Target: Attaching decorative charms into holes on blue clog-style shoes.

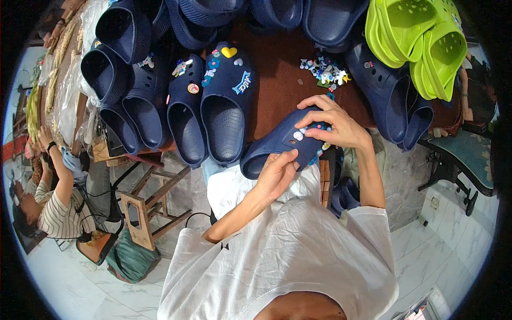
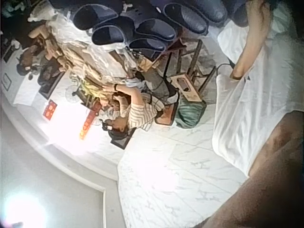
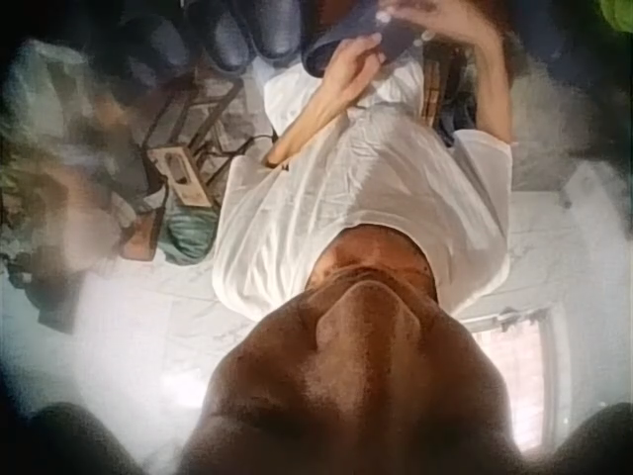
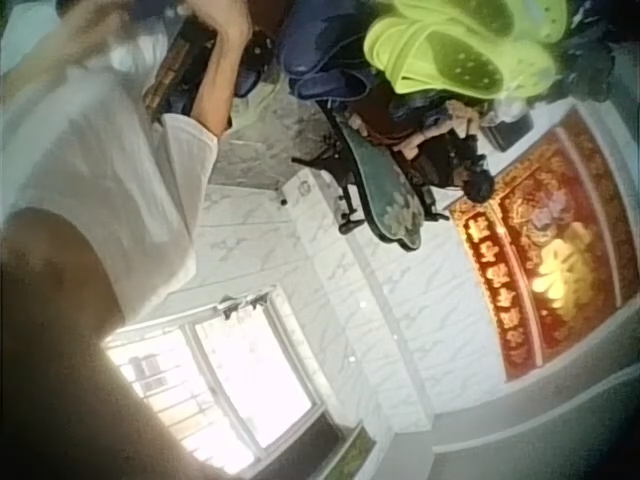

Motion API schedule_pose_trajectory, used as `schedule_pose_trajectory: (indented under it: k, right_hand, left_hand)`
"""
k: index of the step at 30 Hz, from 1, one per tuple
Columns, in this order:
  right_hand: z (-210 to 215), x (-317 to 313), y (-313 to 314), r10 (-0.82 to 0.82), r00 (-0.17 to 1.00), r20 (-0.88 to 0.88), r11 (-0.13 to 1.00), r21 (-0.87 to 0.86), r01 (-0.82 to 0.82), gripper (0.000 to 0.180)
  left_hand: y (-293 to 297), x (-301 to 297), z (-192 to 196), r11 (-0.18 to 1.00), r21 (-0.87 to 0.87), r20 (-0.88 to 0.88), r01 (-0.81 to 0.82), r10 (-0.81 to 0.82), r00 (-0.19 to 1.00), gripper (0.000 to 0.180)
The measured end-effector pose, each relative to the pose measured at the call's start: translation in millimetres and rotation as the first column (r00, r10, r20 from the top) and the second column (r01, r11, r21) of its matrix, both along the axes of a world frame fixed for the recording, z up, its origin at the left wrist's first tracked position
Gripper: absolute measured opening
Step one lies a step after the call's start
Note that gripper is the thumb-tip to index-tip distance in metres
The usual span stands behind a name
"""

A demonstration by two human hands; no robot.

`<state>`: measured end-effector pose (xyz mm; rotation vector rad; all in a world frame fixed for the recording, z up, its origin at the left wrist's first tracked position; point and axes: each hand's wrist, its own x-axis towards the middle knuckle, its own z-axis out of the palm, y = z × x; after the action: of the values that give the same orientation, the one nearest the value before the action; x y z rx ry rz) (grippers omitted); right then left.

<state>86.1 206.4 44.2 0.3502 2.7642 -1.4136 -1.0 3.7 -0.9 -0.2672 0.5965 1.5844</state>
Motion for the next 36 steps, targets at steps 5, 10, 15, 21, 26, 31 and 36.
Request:
schedule_pose_trajectory:
  k: [5, 10, 15, 21, 26, 31, 36]
  right_hand:
    - [-4.8, 1.1, -4.4, -0.047, 0.998, -0.045, 0.998, 0.046, 0.049, 0.02]
    - [-5.6, 2.4, -7.8, -0.088, 0.995, -0.041, 0.995, 0.035, 0.09, 0.019]
    - [-4.1, 2.5, -9.4, -0.102, 0.994, -0.048, 0.994, 0.04, 0.104, 0.018]
    - [-8.4, -1.4, -4.2, -0.25, 0.959, -0.133, 0.957, -0.185, 0.223, 0.023]
    - [-28.5, -10.4, 24.1, -0.447, 0.841, -0.306, 0.786, 0.315, 0.532, 0.023]
    - [-47.6, -22.6, 42.1, -0.424, 0.841, -0.336, 0.622, 0.566, 0.54, 0.023]
    - [-55.0, -31.7, 45.2, -0.421, 0.85, -0.318, 0.568, 0.638, 0.52, 0.029]
  left_hand:
    - [-0.9, -1.9, -3.2, 0.999, 0.029, 0.0, 0.021, -0.021, 1.0, 0.036]
    - [4.7, -3.4, 15.4, 0.999, 0.016, -0.036, 0.035, -0.034, 0.999, 0.04]
    - [3.7, -4.2, 16.1, 0.998, 0.038, -0.049, 0.046, -0.044, 0.998, 0.042]
    - [-2.1, -3.9, 7.1, 0.999, -0.041, -0.005, -0.001, 0.001, 1.0, 0.019]
    - [-7.4, -1.6, -2.8, 0.998, -0.068, 0.016, 0.002, -0.001, 1.0, 0.011]
    - [-7.0, -4.4, 9.0, 0.991, -0.135, 0.012, -0.004, 0.006, 1.0, 0.005]
    - [-15.0, -4.0, -11.0, 0.99, -0.139, 0.019, -0.004, 0.007, 1.0, 0.007]
